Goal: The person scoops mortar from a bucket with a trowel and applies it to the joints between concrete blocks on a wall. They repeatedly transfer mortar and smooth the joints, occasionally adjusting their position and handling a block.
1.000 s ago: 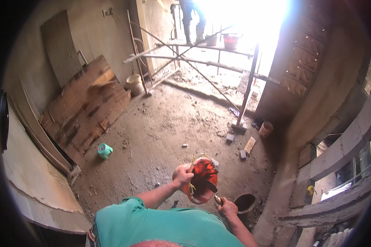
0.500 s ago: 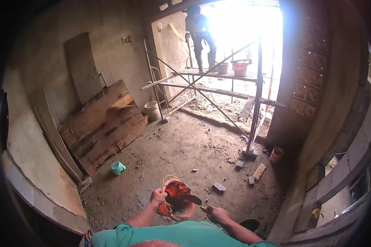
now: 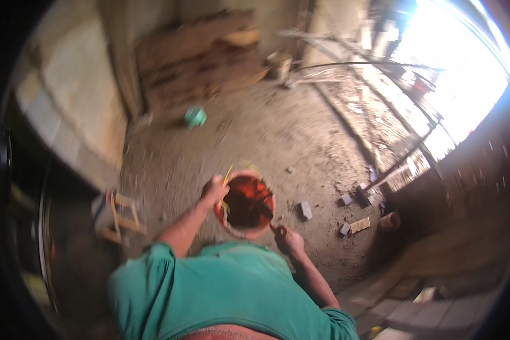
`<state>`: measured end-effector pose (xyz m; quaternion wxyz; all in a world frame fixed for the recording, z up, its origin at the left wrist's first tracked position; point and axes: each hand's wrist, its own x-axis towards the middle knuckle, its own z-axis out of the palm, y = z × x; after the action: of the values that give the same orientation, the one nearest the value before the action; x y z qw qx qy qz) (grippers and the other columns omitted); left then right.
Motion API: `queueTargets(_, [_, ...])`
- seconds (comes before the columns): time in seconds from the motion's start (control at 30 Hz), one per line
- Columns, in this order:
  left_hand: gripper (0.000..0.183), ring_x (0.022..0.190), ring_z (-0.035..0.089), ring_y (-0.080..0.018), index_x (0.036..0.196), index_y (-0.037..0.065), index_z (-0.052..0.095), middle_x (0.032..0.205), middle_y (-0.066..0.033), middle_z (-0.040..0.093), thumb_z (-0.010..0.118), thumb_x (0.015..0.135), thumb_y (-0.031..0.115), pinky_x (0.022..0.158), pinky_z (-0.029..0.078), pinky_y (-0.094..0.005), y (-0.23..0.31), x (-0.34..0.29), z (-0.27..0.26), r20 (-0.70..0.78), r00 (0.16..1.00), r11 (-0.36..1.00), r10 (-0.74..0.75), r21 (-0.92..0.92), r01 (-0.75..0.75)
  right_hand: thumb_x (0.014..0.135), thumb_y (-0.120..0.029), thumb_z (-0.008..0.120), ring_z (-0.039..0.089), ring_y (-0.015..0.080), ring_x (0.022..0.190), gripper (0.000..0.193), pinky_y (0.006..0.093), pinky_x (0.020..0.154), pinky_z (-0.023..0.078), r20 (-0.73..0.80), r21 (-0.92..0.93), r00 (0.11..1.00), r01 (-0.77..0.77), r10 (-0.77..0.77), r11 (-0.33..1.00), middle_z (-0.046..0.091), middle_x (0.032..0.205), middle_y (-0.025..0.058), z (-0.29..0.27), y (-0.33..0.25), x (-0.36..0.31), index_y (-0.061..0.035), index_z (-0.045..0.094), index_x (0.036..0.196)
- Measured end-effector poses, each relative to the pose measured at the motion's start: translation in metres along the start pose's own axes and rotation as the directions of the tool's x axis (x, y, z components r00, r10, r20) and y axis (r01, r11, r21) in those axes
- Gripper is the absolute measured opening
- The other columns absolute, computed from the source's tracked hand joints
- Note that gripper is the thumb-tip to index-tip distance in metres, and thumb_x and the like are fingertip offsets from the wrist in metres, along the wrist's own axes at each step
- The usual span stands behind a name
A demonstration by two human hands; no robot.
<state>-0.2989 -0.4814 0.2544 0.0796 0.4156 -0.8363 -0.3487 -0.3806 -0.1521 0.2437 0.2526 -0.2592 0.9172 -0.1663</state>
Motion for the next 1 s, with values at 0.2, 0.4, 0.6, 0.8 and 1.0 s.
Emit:
queueTargets(0.2, [0.028, 0.09, 0.066, -0.0375, 0.099, 0.008, 0.071, 0.095, -0.0206, 0.068, 0.05, 0.079, 0.004, 0.079, 0.054, -0.0438, -0.03, -0.004, -0.026, -0.284, 0.935, 0.923, 0.212, -0.257, -0.287, 0.087, -0.035, 0.062, 0.065, 0.0346, 0.1, 0.041, 0.046, 0.082, 0.053, 0.202, -0.194, 0.959, 0.24, -0.2, 0.951, 0.061, 0.124, 0.007, 0.015, -0.057, 0.059, -0.0241, 0.056, 0.126])
queueTargets(0.4, [0.007, 0.073, 0.065, -0.0332, 0.074, 0.004, 0.062, 0.072, -0.0168, 0.064, 0.056, 0.077, 0.006, 0.067, 0.047, -0.0464, -0.117, 0.006, -0.025, -0.011, 0.983, 0.953, 0.182, -0.245, -0.179, 0.088, -0.027, 0.062, 0.066, 0.0333, 0.094, 0.055, 0.0465, 0.07, 0.056, 0.448, -0.309, 0.709, 0.695, -0.545, 0.649, 0.055, 0.123, 0.0093, 0.079, -0.115, 0.142, -0.0311, 0.045, 0.14])
queueTargets(0.6, [0.01, 0.072, 0.066, -0.0339, 0.077, 0.004, 0.064, 0.072, -0.0189, 0.064, 0.055, 0.082, 0.006, 0.067, 0.048, -0.0455, -0.185, 0.012, -0.043, -0.142, 0.983, 0.931, -0.113, -0.362, 0.055, 0.086, -0.034, 0.067, 0.067, 0.0251, 0.07, 0.05, 0.0373, 0.062, 0.054, 0.628, 0.008, 0.731, 0.338, -0.267, 0.941, 0.064, 0.096, 0.013, 0.156, -0.197, 0.226, -0.0188, 0.052, 0.131])
queueTargets(0.8, [0.013, 0.058, 0.063, -0.0152, 0.069, 0.004, 0.057, 0.061, -0.008, 0.06, 0.053, 0.081, 0.004, 0.056, 0.049, -0.0353, -0.232, 0.009, -0.097, -0.082, 0.883, 0.663, -0.462, -0.693, 0.283, 0.085, -0.026, 0.072, 0.059, 0.0128, 0.055, 0.046, 0.0288, 0.047, 0.049, 0.687, 0.024, 0.654, 0.414, -0.316, 0.91, 0.066, 0.084, 0.0065, 0.199, -0.266, 0.276, -0.0122, 0.053, 0.125])
queueTargets(1.0, [0.009, 0.057, 0.061, -0.0136, 0.069, 0.003, 0.057, 0.06, -0.0063, 0.059, 0.056, 0.077, -0.001, 0.054, 0.049, -0.0305, -0.262, -0.006, -0.121, -0.227, 0.711, 0.467, -0.665, -0.87, 0.159, 0.083, -0.03, 0.074, 0.062, 0.0264, 0.103, 0.061, 0.0394, 0.085, 0.05, 0.785, 0.269, 0.425, 0.421, -0.45, 0.866, 0.064, 0.116, 0.0155, 0.244, -0.32, 0.345, -0.0129, 0.049, 0.136])
